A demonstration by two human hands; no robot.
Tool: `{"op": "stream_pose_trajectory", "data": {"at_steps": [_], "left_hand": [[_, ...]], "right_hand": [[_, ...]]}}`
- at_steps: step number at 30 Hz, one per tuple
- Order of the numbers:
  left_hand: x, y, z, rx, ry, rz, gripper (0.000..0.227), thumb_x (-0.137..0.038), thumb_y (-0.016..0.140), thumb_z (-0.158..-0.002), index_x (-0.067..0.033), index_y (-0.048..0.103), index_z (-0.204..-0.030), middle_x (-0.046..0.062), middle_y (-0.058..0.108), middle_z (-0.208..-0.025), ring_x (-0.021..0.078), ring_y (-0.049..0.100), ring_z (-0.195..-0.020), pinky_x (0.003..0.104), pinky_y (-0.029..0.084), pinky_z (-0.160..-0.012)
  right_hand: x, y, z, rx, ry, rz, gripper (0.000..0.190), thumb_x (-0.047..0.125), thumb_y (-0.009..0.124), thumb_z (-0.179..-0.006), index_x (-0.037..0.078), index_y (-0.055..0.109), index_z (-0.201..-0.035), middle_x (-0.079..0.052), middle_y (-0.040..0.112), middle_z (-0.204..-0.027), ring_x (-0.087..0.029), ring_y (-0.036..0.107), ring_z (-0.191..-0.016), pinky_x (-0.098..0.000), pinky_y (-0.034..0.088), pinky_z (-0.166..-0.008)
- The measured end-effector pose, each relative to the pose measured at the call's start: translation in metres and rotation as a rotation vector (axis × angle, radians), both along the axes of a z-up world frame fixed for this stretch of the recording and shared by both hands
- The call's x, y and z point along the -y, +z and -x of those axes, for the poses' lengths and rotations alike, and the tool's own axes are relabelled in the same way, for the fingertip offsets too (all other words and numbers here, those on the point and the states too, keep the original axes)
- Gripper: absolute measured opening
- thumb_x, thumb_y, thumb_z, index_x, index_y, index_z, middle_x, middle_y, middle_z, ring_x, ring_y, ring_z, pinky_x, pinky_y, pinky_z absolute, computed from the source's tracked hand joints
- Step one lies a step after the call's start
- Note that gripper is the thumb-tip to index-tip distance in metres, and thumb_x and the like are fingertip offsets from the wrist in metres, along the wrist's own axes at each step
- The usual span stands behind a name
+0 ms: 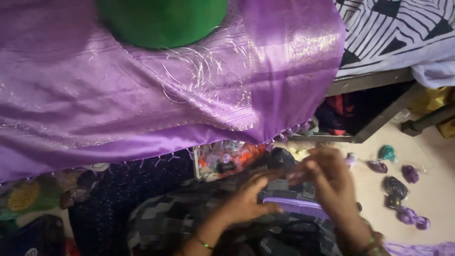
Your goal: Adding decorative tassels (Kuchu) to the edge of a purple saree or fabric.
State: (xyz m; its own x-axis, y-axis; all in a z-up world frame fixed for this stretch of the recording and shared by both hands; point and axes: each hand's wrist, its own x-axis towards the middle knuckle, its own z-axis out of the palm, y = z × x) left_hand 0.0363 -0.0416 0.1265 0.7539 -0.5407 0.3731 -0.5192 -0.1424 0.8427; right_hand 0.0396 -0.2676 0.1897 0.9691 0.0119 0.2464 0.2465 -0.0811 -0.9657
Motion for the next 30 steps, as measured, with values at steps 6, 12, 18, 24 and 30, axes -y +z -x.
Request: {"op": "stream_pose_trajectory", "data": {"at_steps": [6, 12, 18, 24, 30], "left_hand": [[0.032, -0.006, 0.000, 0.084, -0.046, 0.102, 0.032, -0.027, 0.066, -0.104, -0.0032, 0.067, -0.126, 0.015, 0.066, -0.129, 0.0302, 0.065, -0.118, 0.041, 0.052, -0.102], [0.009, -0.062, -0.001, 0.055, 0.106, -0.086, 0.027, -0.024, 0.066, -0.103, -0.0038, 0.063, -0.085, 0.013, 0.066, -0.085, 0.0331, 0.063, -0.088, 0.046, 0.049, -0.079], [-0.035, -0.076, -0.020, 0.291, 0.330, -0.339, 0.011, -0.019, 0.066, -0.094, -0.0094, 0.067, -0.088, 0.011, 0.067, -0.085, 0.0312, 0.065, -0.086, 0.050, 0.049, -0.093], [-0.030, 0.023, -0.051, -0.018, 0.435, 0.087, 0.039, -0.023, 0.079, -0.083, -0.0018, 0.061, -0.110, 0.013, 0.068, -0.108, 0.0244, 0.063, -0.103, 0.041, 0.051, -0.089], [0.006, 0.016, -0.060, -0.601, 0.103, 0.680, 0.018, -0.022, 0.074, -0.099, -0.0066, 0.065, -0.095, 0.008, 0.071, -0.098, 0.0209, 0.067, -0.101, 0.035, 0.054, -0.105]], "right_hand": [[0.001, 0.021, 0.000, 0.132, 0.054, -0.209, 0.020, 0.010, 0.056, -0.104, -0.001, 0.047, -0.118, -0.018, 0.069, -0.086, -0.028, 0.075, -0.073, -0.0443, 0.066, -0.063], [0.070, 0.042, 0.000, 0.305, -0.214, -0.309, 0.012, 0.006, 0.057, -0.120, 0.000, 0.047, -0.124, -0.016, 0.064, -0.095, -0.026, 0.070, -0.081, -0.0397, 0.063, -0.075], [0.086, 0.054, 0.007, 0.294, -0.483, -0.221, 0.009, 0.008, 0.050, -0.124, 0.002, 0.049, -0.131, -0.013, 0.065, -0.097, -0.025, 0.072, -0.087, -0.0380, 0.057, -0.071], [0.048, 0.043, -0.005, 0.152, -0.324, 0.105, 0.012, 0.001, 0.052, -0.107, -0.004, 0.053, -0.118, -0.019, 0.068, -0.093, -0.028, 0.074, -0.082, -0.0386, 0.065, -0.073], [0.019, 0.002, -0.015, 0.012, -0.196, 0.281, 0.015, 0.003, 0.059, -0.098, -0.004, 0.064, -0.110, -0.015, 0.074, -0.090, -0.021, 0.076, -0.079, -0.0332, 0.065, -0.070]]}}
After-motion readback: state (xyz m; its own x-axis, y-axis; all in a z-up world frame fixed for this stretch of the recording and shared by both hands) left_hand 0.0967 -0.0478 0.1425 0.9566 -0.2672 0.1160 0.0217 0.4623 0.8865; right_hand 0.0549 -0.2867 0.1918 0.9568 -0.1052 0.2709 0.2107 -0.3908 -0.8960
